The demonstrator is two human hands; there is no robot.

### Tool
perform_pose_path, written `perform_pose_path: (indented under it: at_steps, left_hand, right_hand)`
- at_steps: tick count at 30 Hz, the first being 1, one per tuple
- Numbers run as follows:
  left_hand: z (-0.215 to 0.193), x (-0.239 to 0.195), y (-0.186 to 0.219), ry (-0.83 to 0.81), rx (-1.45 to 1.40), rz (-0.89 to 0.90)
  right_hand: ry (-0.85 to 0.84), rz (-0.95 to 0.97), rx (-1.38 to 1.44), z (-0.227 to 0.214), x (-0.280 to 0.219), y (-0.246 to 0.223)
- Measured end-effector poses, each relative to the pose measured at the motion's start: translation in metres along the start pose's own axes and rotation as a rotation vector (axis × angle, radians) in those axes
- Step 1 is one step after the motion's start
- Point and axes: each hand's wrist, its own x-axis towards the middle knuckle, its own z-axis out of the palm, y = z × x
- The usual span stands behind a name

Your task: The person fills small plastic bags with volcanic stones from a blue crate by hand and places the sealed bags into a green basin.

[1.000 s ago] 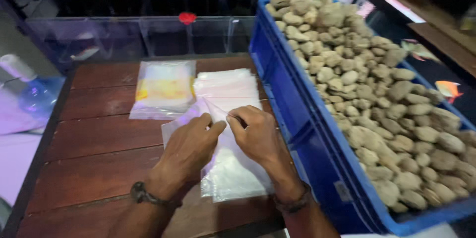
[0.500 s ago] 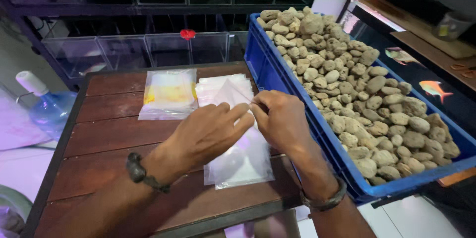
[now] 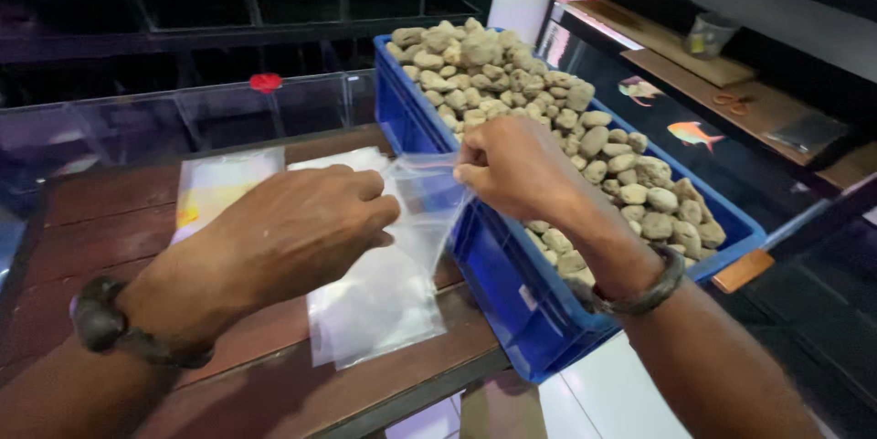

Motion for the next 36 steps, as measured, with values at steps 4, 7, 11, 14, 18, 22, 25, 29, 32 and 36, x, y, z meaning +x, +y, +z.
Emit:
perform_pose_path:
  at_steps: [4, 7, 11, 14, 18, 22, 25, 29, 32, 36]
  left_hand:
    - [0.004, 0.019, 0.005, 0.098, -0.197, 0.068]
    - [0.014, 0.035, 0.008, 0.163, -0.226, 0.088]
    - [0.021, 0.051, 0.009, 0.134, -0.331, 0.094]
    - [0.022, 0.059, 0.008, 0.033, -0.341, 0.087]
    - [0.029, 0.071, 0.008, 0.053, -0.373, 0.091]
    - [0.043, 0.079, 0.007, 0.21, -0.552, 0.085]
    - [0.049, 0.076, 0.008, 0.272, -0.637, 0.051]
    - [0.054, 0.075, 0.009, 0.297, -0.676, -0.042]
    - [0.054, 0.075, 0.008, 0.361, -0.682, -0.036]
    - [0.053, 0.075, 0.006, 0.319, -0.698, -0.071]
  right_hand:
    - [-0.221, 0.127, 0.075, -0.013, -0.004, 0.012]
    - [-0.26, -0.038, 0.179, -0.003, -0.002, 0.054]
    - [-0.248, -0.154, 0.268, 0.02, -0.011, 0.126]
    - [-0.71, 0.034, 0.101, 0.003, -0.017, 0.118]
    - [-0.917, 0.103, -0.085, 0.021, -0.022, 0.12]
    - [-0.694, -0.153, -0.072, 0.036, -0.021, 0.143]
    - [-0.74, -0.014, -0.155, 0.034, -0.015, 0.12]
    - [-0.726, 0.014, -0.079, 0.038, -0.018, 0.125]
    - [-0.544, -0.196, -0.071, 0.055, -0.025, 0.147]
    - [-0.603, -0.046, -0.161, 0.049, -0.024, 0.132]
